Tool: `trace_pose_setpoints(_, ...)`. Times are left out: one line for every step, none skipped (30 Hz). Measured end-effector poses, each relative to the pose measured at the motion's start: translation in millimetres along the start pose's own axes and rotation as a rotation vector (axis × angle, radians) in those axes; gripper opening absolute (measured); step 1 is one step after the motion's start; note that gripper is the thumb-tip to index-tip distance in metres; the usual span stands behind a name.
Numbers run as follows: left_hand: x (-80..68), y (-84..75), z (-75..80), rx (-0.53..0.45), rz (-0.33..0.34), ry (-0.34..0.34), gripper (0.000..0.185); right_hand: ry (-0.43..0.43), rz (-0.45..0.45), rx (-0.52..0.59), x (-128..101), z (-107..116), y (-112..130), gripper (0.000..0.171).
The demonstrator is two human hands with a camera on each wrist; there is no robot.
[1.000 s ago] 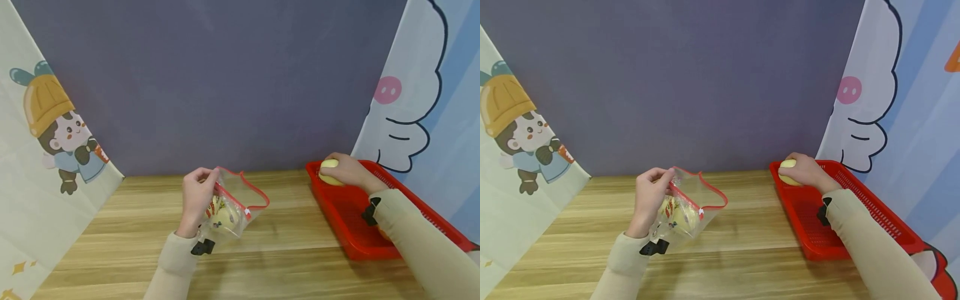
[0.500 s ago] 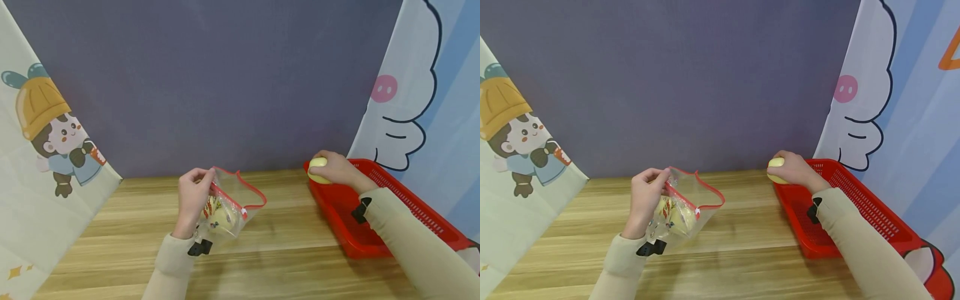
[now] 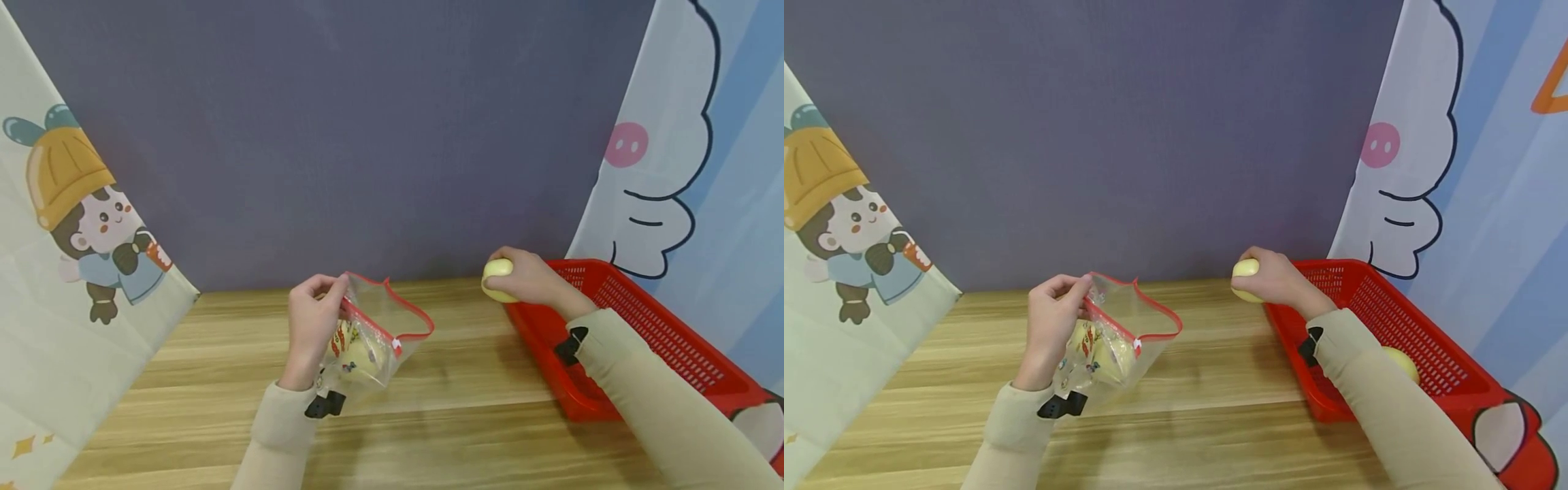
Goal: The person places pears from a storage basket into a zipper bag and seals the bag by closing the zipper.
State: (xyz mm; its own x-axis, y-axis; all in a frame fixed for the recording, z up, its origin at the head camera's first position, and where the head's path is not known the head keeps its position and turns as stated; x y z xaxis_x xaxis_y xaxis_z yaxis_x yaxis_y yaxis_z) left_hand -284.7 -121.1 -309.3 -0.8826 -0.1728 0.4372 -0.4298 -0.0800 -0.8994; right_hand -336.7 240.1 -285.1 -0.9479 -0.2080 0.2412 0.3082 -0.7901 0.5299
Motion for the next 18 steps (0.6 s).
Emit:
trace_pose_setpoints(-0.4,0.2,0.1,0.002,0.000,0.000,0.024,0.004,0.004,0.007,0,-2,1,0.038)
trace_pose_setpoints(-0.5,0.7,0.1,0.003,0.001,-0.001,0.024,0.006,0.007,0.009,0,-3,2,0.038)
trace_pose_setpoints(-0.7,1.0,0.1,0.002,0.001,-0.001,0.024,0.006,0.010,0.014,0,-5,4,0.039)
trace_pose_setpoints(-0.6,0.6,-0.2,-0.001,-0.001,0.001,0.024,0.002,0.012,0.016,0,-5,6,0.039)
trace_pose_setpoints(-0.6,0.0,-0.5,-0.003,-0.001,0.002,0.024,-0.002,0.014,0.017,0,-5,7,0.039)
trace_pose_setpoints(-0.5,-0.2,-0.7,-0.005,-0.001,0.003,0.024,-0.005,0.015,0.018,-1,-5,9,0.039)
trace_pose_setpoints(-0.5,-0.6,-0.9,-0.006,0.000,0.004,0.025,-0.008,0.016,0.019,-2,-6,10,0.039)
trace_pose_setpoints(-0.4,-0.9,-1.1,-0.009,0.001,0.006,0.025,-0.014,0.018,0.020,-2,-6,12,0.039)
trace_pose_setpoints(-0.4,-1.3,-1.3,-0.012,0.001,0.009,0.026,-0.020,0.020,0.023,-3,-6,13,0.039)
trace_pose_setpoints(-0.4,-1.6,-1.3,-0.013,0.003,0.013,0.026,-0.026,0.021,0.026,-3,-6,14,0.039)
trace_pose_setpoints(-0.5,-1.6,-1.2,-0.015,0.009,0.016,0.026,-0.029,0.023,0.032,-4,-7,16,0.039)
trace_pose_setpoints(-0.6,-1.5,-0.8,-0.017,0.015,0.017,0.026,-0.031,0.025,0.040,-5,-8,18,0.039)
trace_pose_setpoints(-0.9,-1.6,-0.3,-0.013,0.017,0.015,0.026,-0.034,0.029,0.049,-5,-10,20,0.039)
trace_pose_setpoints(-1.0,-1.4,0.3,-0.009,0.020,0.012,0.025,-0.035,0.033,0.061,-5,-11,22,0.040)
trace_pose_setpoints(-1.2,-1.5,0.8,-0.004,0.021,0.008,0.024,-0.033,0.034,0.077,-5,-13,25,0.040)
trace_pose_setpoints(-1.6,-1.7,1.5,0.003,0.024,0.005,0.024,-0.029,0.037,0.095,-6,-15,28,0.041)
trace_pose_setpoints(-2.0,-1.7,2.1,0.010,0.024,0.000,0.024,-0.025,0.040,0.111,-6,-17,31,0.041)
trace_pose_setpoints(-2.2,-2.0,2.5,0.015,0.021,-0.005,0.023,-0.024,0.043,0.124,-7,-19,34,0.041)
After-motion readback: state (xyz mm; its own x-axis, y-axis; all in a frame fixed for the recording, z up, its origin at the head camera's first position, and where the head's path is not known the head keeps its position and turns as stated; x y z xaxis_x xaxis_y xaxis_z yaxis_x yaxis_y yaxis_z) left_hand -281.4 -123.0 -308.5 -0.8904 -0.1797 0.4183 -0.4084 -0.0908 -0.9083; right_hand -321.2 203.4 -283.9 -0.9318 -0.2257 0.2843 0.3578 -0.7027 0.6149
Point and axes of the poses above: each hand's wrist, its own x-axis towards the middle knuckle, its own z-axis out of the back of the hand, y = z × x, the point moved 2 cm from there along x, towards the middle knuckle, and after that the axes turned 1 degree about -z, right-handed, at the moved point
